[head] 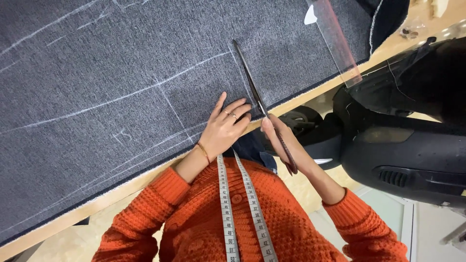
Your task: The person uses a pair of large shears to cut a piece of dark gray fabric laid out on a wooden table. They follow white chalk lines drawn on the material, cutting along straight and curved edges to separate pattern pieces.
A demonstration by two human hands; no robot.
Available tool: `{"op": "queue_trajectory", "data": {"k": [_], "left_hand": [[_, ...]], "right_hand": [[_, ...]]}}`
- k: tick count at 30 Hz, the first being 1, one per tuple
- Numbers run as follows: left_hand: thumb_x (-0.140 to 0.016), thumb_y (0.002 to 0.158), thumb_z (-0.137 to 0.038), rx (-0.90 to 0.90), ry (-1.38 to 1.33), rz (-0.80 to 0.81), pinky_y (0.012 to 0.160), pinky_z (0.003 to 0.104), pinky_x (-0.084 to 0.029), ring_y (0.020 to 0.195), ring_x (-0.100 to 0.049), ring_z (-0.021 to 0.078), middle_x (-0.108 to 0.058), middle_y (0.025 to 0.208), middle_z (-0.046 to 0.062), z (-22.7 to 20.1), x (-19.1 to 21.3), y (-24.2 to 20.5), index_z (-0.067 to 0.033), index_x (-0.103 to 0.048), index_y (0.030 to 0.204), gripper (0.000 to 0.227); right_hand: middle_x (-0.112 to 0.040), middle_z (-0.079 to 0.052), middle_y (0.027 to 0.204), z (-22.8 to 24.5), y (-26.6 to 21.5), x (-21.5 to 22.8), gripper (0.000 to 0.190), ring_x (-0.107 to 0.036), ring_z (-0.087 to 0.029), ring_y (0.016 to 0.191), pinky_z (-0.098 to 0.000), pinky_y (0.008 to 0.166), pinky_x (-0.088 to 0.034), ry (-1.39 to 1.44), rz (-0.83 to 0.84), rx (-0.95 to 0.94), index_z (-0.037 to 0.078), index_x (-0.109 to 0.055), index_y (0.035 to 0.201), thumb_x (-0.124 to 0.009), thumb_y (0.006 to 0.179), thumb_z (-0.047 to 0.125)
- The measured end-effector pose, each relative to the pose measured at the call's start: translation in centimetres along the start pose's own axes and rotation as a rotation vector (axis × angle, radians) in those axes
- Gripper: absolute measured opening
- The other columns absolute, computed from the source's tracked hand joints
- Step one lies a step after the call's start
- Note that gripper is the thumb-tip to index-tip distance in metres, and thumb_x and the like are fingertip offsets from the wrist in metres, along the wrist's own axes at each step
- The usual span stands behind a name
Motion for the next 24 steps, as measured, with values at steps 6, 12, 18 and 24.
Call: {"op": "queue_trajectory", "data": {"k": [6, 12, 18, 24], "left_hand": [[-0.071, 0.096, -0.014, -0.002, 0.003, 0.001, 0.115, 0.060, -0.036, 0.116, -0.068, 0.0235, -0.072, 0.112, 0.007, 0.2, -0.4, -0.3, -0.0097, -0.070, 0.095, 0.004], [-0.073, 0.093, -0.013, 0.005, 0.011, 0.000, 0.115, 0.060, -0.037, 0.116, -0.067, 0.0231, -0.072, 0.112, 0.007, 0.2, -0.7, -0.5, -0.0096, -0.070, 0.095, 0.005], [-0.072, 0.094, -0.013, 0.010, 0.005, 0.012, 0.114, 0.060, -0.037, 0.116, -0.067, 0.0231, -0.072, 0.111, 0.006, 0.2, -0.4, -0.3, -0.0100, -0.070, 0.094, 0.004], [-0.072, 0.094, -0.013, 0.018, -0.003, 0.000, 0.114, 0.060, -0.038, 0.116, -0.067, 0.0234, -0.072, 0.112, 0.006, 0.3, -0.5, -0.5, -0.0101, -0.070, 0.094, 0.004]], "right_hand": [[-0.063, -0.016, 0.073, -1.7, 1.0, -0.4, 0.054, -0.063, -0.029, 0.075, -0.0431, 0.072, -0.049, 0.008, -0.022, 0.014, 0.007, -0.062, 0.097, -0.035, 0.107, 0.053], [-0.063, -0.023, 0.074, -0.1, 0.4, 0.0, 0.055, -0.065, -0.037, 0.078, -0.0477, 0.073, -0.048, -0.021, -0.009, -0.020, 0.005, -0.062, 0.099, -0.034, 0.107, 0.052], [-0.069, -0.027, 0.086, 0.3, 0.6, -0.2, 0.062, -0.069, -0.044, 0.094, -0.0510, 0.083, -0.049, -0.045, -0.019, -0.030, 0.002, -0.063, 0.099, -0.033, 0.106, 0.056], [-0.072, -0.030, 0.095, 0.3, 0.8, -0.3, 0.066, -0.069, -0.048, 0.103, -0.0533, 0.087, -0.051, -0.051, -0.027, -0.028, 0.000, -0.067, 0.101, -0.032, 0.106, 0.056]]}}
Point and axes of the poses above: each hand's wrist, its own y-axis towards the middle knuckle, its own x-axis out of the back of the hand, z = x × y, the point moved 6 cm from there along y, towards the middle knuckle
